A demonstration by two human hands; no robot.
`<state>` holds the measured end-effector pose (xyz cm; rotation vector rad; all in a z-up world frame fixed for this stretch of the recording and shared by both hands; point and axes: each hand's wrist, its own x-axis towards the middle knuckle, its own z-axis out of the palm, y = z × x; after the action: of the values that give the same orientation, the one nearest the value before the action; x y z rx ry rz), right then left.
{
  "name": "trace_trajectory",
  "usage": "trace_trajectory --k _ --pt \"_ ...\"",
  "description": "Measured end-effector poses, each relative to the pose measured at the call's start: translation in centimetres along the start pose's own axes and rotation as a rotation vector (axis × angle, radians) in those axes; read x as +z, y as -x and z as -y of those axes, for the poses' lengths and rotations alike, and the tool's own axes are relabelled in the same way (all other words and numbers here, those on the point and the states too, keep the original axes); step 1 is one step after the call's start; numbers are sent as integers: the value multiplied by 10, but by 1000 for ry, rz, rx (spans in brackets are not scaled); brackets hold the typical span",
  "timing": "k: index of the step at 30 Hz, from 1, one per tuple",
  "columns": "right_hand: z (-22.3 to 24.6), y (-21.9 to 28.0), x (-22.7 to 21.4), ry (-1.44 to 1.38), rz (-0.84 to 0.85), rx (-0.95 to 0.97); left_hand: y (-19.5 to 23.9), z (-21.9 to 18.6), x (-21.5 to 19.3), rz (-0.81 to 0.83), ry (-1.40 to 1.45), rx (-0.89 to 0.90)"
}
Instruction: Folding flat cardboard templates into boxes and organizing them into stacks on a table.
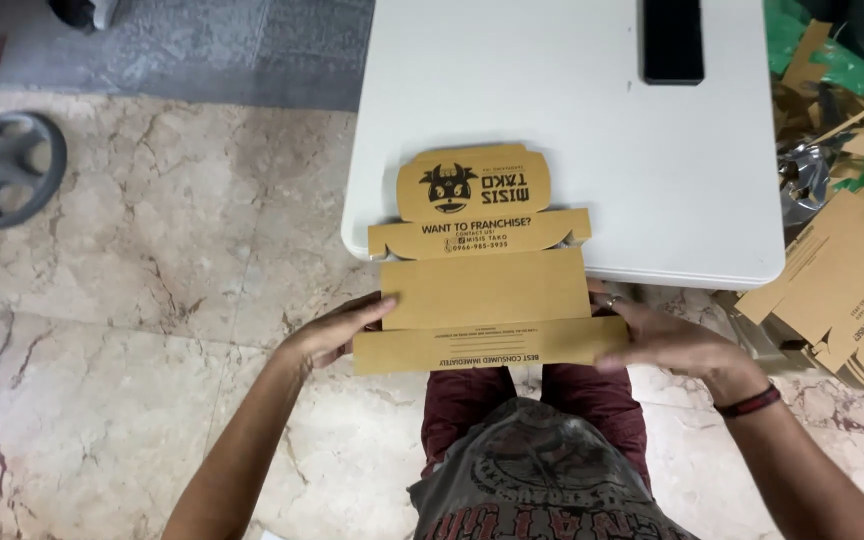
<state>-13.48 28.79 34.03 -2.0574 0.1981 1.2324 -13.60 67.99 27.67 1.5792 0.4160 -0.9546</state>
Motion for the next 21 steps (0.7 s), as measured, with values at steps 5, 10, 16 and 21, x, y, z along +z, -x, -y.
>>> trace_trajectory --k 5,10,16,21 --pt "0 -28 15 -333 -55 3 -13 11 12 -44 135 72" --pt "-66 -94 12 -530 -134 -150 -37 35 5 -42 281 131" --pt "-33 -69 10 -700 -205 -266 -27 16 1 -33 225 357" --pt "-17 -79 -59 -345 -327 -855 -25 -76 -7 43 -40 773"
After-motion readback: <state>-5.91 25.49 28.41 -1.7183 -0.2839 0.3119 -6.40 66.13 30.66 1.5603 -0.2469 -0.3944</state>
